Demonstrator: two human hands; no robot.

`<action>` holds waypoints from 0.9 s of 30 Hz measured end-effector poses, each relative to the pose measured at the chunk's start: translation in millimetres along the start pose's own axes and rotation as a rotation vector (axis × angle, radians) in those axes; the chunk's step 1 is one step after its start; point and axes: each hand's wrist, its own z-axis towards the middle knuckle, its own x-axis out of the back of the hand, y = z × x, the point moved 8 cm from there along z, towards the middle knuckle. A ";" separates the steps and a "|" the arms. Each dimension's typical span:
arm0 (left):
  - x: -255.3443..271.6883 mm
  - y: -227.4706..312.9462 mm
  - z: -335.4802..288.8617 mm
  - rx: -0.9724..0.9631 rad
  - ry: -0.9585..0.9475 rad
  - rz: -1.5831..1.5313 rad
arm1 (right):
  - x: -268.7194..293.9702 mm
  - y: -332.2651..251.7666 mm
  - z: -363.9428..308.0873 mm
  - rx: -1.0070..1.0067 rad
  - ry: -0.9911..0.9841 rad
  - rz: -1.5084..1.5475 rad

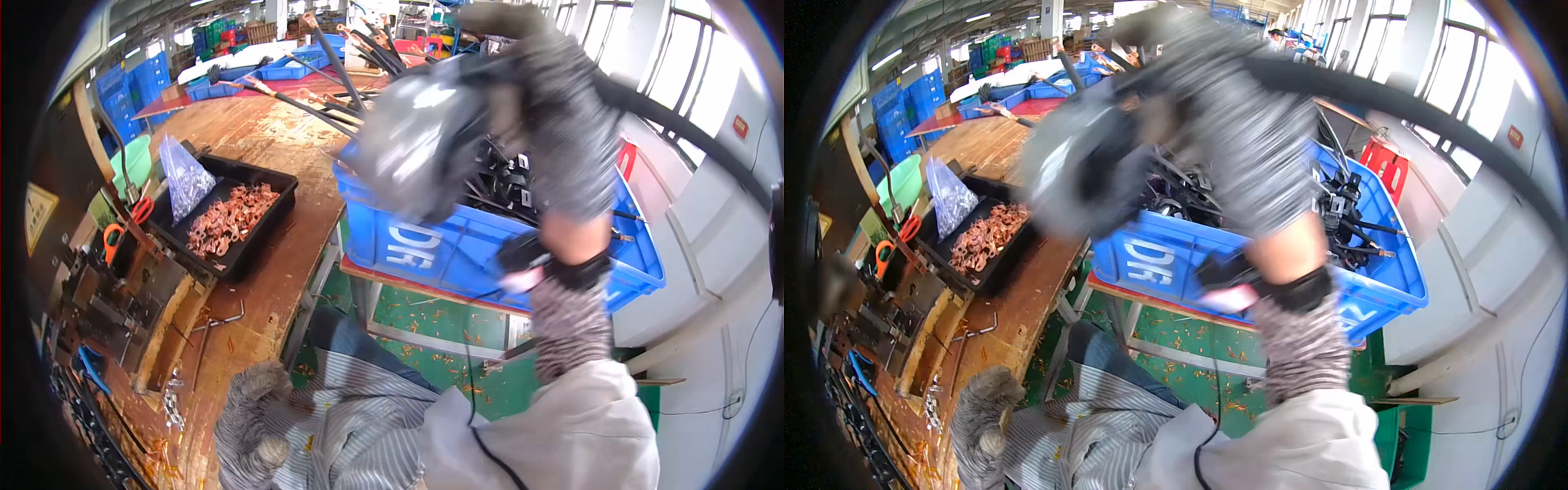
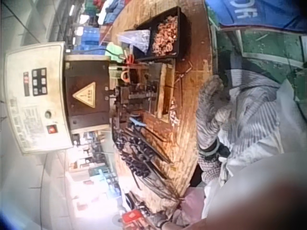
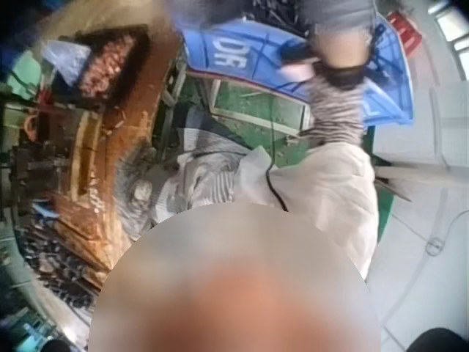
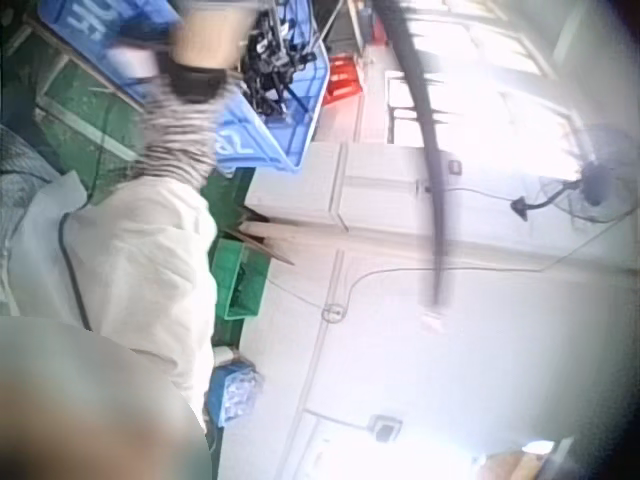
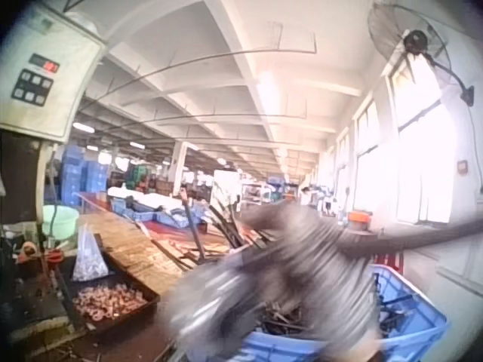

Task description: Crimping metal terminals onto the ends of heavy electrical cables using a bench-mounted crimping press.

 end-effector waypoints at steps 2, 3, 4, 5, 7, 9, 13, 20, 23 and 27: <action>9.8 -9.2 10.4 -0.028 -0.071 -0.051 | 10.8 -21.7 15.9 0.273 0.026 -0.466; 5.6 -11.3 16.7 -0.063 -0.163 -0.089 | 24.0 -38.2 18.3 0.590 -0.020 -0.809; 3.2 -14.0 19.1 -0.060 -0.178 -0.099 | 55.2 -22.3 41.0 0.352 -0.070 -0.870; 6.1 -17.4 19.2 -0.048 -0.133 -0.136 | 62.4 -12.9 57.1 0.124 -0.123 -0.910; 11.4 -22.7 20.0 -0.035 -0.085 -0.180 | 61.1 12.6 68.8 -0.111 -0.198 -1.275; 19.0 -21.3 7.8 -0.001 -0.036 -0.153 | 41.8 36.4 80.2 -0.154 -0.302 -1.770; 22.2 -35.6 10.0 0.028 -0.020 -0.215 | 55.4 125.1 56.5 -0.340 -0.561 -1.812; 45.2 -56.8 11.8 0.089 0.029 -0.156 | 80.8 278.5 20.5 -0.625 -0.703 -1.816; 59.7 -58.1 -0.7 0.102 0.086 -0.067 | 42.7 285.8 33.0 -0.452 -0.785 -1.845; 91.4 -69.0 -21.4 0.199 0.213 -0.051 | -19.1 240.6 32.7 -0.385 -0.614 -1.283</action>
